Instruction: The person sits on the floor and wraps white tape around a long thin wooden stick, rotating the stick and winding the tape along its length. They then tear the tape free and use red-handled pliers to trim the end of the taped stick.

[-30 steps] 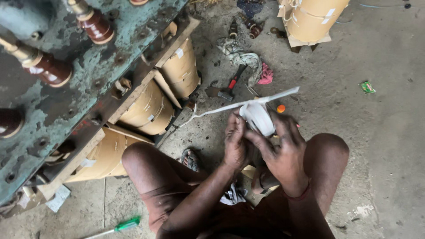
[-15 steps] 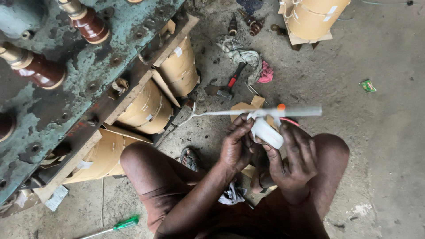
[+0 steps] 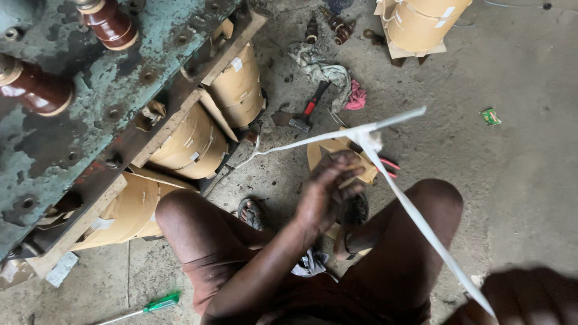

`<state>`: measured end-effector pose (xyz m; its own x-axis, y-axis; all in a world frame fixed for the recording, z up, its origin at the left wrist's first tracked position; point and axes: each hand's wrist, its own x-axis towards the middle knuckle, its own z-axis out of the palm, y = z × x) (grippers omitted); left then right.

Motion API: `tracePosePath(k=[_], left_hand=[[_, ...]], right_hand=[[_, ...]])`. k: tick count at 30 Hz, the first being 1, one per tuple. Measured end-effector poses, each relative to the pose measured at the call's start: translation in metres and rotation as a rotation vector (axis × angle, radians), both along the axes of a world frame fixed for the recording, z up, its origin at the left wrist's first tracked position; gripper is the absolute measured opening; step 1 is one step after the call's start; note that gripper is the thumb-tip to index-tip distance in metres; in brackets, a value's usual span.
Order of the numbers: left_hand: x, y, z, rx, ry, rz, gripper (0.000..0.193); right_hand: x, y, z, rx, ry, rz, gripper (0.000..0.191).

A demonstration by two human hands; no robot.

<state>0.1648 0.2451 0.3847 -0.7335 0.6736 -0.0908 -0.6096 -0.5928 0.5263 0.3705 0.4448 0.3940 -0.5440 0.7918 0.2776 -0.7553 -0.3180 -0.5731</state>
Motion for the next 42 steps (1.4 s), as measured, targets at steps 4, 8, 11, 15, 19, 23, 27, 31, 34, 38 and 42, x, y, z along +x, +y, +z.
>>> tracePosePath(k=[4, 8, 11, 15, 19, 23, 27, 31, 34, 38, 42], left_hand=[[0.022, 0.009, 0.014, 0.053, 0.131, -0.336, 0.048], [0.043, 0.004, 0.032, -0.24, 0.636, -0.144, 0.028], [0.049, -0.014, 0.047, -0.7, 1.166, -0.105, 0.021], [0.037, -0.04, 0.067, -1.106, 1.615, -0.187, 0.014], [0.002, -0.044, 0.077, -1.251, 1.597, -0.058, 0.013], [-0.042, -0.029, 0.067, -1.039, 1.699, 0.475, 0.03], [-0.073, -0.01, 0.039, -0.663, 1.689, 0.124, 0.014], [-0.079, 0.009, 0.009, -0.818, 1.546, 0.111, 0.013], [-0.075, 0.018, -0.003, -0.77, 1.649, 0.337, 0.019], [-0.075, 0.014, 0.0, -0.737, 1.672, 0.388, 0.031], [-0.084, -0.002, 0.02, -0.617, 1.673, 0.261, 0.048]], right_hand=[[0.023, 0.012, -0.023, -0.073, -0.209, 0.043, 0.052], [-0.004, 0.001, -0.016, 0.045, -0.513, 0.114, 0.055], [-0.056, -0.013, -0.005, 0.078, -0.599, 0.365, 0.058], [-0.109, -0.017, 0.001, -0.078, -0.472, 0.969, 0.061], [-0.11, -0.018, 0.002, -0.217, -0.455, 0.962, 0.054], [-0.105, -0.026, 0.007, -0.172, -0.526, 1.031, 0.05], [-0.103, -0.025, 0.021, 0.231, -0.525, 0.645, 0.041], [-0.093, -0.024, 0.028, 0.355, -0.632, 0.461, 0.035], [-0.093, -0.041, 0.012, 0.381, -0.321, 0.675, 0.039], [-0.123, -0.086, -0.021, 0.446, -0.713, 0.673, 0.027], [-0.119, -0.078, -0.011, 0.334, -0.5, 0.619, 0.043]])
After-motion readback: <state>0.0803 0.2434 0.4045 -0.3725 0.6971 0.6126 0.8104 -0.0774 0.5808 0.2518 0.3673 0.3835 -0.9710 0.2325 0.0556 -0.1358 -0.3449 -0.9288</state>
